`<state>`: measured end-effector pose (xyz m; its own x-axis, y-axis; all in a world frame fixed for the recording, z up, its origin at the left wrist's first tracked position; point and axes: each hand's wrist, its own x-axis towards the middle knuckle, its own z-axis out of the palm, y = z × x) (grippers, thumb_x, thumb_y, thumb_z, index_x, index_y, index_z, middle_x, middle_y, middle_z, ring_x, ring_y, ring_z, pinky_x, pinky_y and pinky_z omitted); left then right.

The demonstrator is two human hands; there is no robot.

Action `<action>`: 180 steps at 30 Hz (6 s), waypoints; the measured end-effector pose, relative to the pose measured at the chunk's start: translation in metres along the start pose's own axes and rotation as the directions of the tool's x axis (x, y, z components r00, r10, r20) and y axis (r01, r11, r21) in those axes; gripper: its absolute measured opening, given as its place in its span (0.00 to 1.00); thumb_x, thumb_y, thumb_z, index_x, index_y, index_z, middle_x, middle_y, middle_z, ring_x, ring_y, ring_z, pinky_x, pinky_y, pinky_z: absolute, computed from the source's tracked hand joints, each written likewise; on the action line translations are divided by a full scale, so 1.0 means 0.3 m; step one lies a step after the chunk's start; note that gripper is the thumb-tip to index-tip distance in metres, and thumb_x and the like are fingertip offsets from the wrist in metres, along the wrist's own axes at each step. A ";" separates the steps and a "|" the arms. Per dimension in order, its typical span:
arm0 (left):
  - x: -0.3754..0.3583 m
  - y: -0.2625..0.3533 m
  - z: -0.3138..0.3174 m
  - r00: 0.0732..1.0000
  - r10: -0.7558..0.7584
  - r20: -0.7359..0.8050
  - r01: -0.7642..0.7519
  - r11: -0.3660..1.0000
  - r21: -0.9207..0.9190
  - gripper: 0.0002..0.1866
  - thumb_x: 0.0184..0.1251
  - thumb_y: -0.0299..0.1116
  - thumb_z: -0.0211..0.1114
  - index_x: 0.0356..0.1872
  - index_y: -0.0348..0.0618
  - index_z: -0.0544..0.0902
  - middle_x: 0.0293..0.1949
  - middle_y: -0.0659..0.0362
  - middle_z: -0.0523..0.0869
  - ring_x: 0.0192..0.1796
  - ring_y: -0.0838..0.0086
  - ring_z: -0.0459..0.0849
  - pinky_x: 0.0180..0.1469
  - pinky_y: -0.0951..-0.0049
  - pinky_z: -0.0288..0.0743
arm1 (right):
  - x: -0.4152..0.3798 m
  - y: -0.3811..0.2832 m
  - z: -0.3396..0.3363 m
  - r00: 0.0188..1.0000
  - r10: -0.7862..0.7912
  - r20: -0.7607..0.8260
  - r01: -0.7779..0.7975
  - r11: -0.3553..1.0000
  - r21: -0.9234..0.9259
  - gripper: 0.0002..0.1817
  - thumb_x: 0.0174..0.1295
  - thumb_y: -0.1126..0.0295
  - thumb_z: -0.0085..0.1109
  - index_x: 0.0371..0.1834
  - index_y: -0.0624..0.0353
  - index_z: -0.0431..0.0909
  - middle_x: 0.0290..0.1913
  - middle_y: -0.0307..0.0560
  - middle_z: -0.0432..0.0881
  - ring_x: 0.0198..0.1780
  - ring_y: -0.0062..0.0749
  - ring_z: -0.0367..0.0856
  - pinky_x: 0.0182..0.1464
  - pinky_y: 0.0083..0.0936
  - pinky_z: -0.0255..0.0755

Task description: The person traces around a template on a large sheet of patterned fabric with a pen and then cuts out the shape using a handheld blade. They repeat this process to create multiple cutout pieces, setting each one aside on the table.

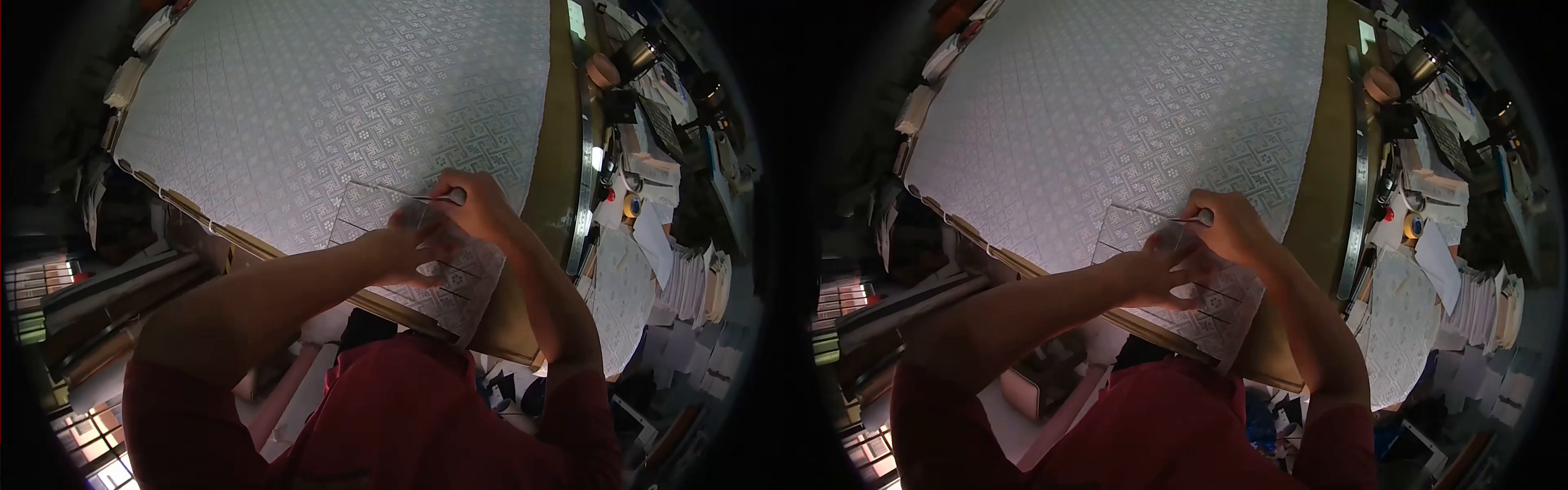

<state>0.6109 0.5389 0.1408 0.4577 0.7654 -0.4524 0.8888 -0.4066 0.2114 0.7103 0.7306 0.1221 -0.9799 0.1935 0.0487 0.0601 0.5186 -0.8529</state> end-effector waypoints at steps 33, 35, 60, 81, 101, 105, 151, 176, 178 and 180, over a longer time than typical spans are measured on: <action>0.067 0.038 0.177 0.936 -0.226 -0.269 0.157 0.954 -0.255 0.41 0.76 0.63 0.58 0.85 0.76 0.54 0.85 0.52 0.55 0.88 0.62 0.49 0.74 0.17 0.53 | 0.686 0.009 0.043 0.449 -0.241 0.861 0.075 0.970 0.233 0.08 0.58 0.77 0.77 0.40 0.61 0.90 0.37 0.39 0.91 0.34 0.17 0.85 0.36 0.20 0.79; 0.068 0.046 0.175 0.936 -0.267 -0.228 0.174 0.917 -0.360 0.41 0.76 0.63 0.58 0.85 0.76 0.54 0.86 0.52 0.54 0.88 0.63 0.48 0.74 0.16 0.53 | 0.692 0.042 0.067 0.437 -0.269 0.858 0.057 0.961 0.272 0.08 0.58 0.77 0.77 0.40 0.61 0.90 0.37 0.39 0.91 0.34 0.17 0.85 0.36 0.20 0.79; 0.074 0.006 0.160 0.942 -0.292 -0.166 0.164 0.831 -0.531 0.43 0.69 0.68 0.58 0.84 0.75 0.60 0.86 0.49 0.54 0.85 0.46 0.56 0.78 0.43 0.65 | 0.214 -0.053 0.151 0.993 -0.089 0.083 0.090 0.996 -0.004 0.09 0.63 0.68 0.71 0.41 0.59 0.84 0.34 0.50 0.90 0.36 0.41 0.92 0.39 0.33 0.82; 0.056 0.005 0.094 0.954 -0.300 -0.012 0.241 0.788 -0.566 0.43 0.73 0.66 0.55 0.86 0.76 0.51 0.87 0.58 0.53 0.85 0.47 0.55 0.78 0.42 0.66 | 0.271 -0.020 0.256 0.974 -0.226 0.001 0.223 0.965 0.138 0.09 0.66 0.69 0.72 0.42 0.60 0.83 0.38 0.50 0.91 0.41 0.40 0.92 0.45 0.34 0.82; 0.076 0.049 0.127 0.982 -0.185 -0.029 0.188 0.971 0.150 0.38 0.74 0.51 0.61 0.80 0.70 0.53 0.87 0.57 0.48 0.88 0.53 0.43 0.85 0.36 0.46 | 0.695 -0.204 0.331 0.227 -0.395 0.890 0.326 0.892 0.313 0.08 0.54 0.75 0.77 0.35 0.59 0.87 0.36 0.39 0.91 0.41 0.27 0.88 0.48 0.28 0.77; 0.079 0.047 0.149 0.993 -0.114 0.016 0.109 0.977 0.182 0.42 0.70 0.56 0.64 0.81 0.71 0.52 0.88 0.57 0.46 0.89 0.53 0.42 0.83 0.34 0.47 | 0.502 -0.277 0.535 0.084 -0.581 0.809 0.381 0.769 0.513 0.07 0.58 0.75 0.74 0.39 0.57 0.87 0.36 0.40 0.91 0.38 0.31 0.89 0.40 0.33 0.77; -0.607 -0.399 0.266 0.927 -0.275 -0.254 0.269 0.961 -0.058 0.32 0.65 0.50 0.75 0.72 0.73 0.78 0.85 0.58 0.59 0.87 0.48 0.52 0.79 0.31 0.56 | -0.432 -0.303 0.639 0.808 0.061 -0.586 -0.371 0.826 -0.425 0.21 0.67 0.75 0.65 0.62 0.53 0.77 0.51 0.58 0.88 0.40 0.50 0.90 0.41 0.40 0.84; -0.736 -0.299 0.516 0.371 -0.573 -0.731 0.438 0.802 -0.406 0.17 0.68 0.40 0.71 0.57 0.57 0.86 0.75 0.48 0.74 0.78 0.41 0.66 0.78 0.27 0.51 | -0.321 -0.395 0.494 0.891 -0.081 -0.448 -0.151 0.876 -0.459 0.18 0.63 0.80 0.65 0.56 0.60 0.78 0.59 0.60 0.86 0.55 0.56 0.89 0.56 0.40 0.85; -0.737 -0.289 0.514 0.366 -0.585 -0.724 0.453 0.791 -0.411 0.17 0.69 0.41 0.72 0.58 0.57 0.86 0.76 0.48 0.74 0.79 0.41 0.66 0.78 0.27 0.51 | -0.304 -0.444 0.442 0.841 -0.032 -0.539 -0.159 0.940 -0.303 0.17 0.64 0.81 0.64 0.56 0.60 0.78 0.58 0.59 0.88 0.53 0.55 0.90 0.56 0.39 0.85; -0.735 -0.290 0.508 0.388 -0.607 -0.694 0.471 0.777 -0.416 0.19 0.69 0.43 0.71 0.59 0.56 0.86 0.76 0.49 0.74 0.79 0.42 0.66 0.79 0.29 0.50 | -0.283 -0.476 0.388 0.777 0.087 -0.624 -0.193 0.976 -0.105 0.16 0.66 0.82 0.64 0.56 0.59 0.78 0.57 0.58 0.89 0.55 0.52 0.91 0.56 0.37 0.85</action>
<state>0.4293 0.3294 0.0902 -0.3462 0.8900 0.2969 0.9161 0.2523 0.3117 0.7626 0.5432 0.1791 -0.6370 0.7150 0.2880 0.2679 0.5557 -0.7870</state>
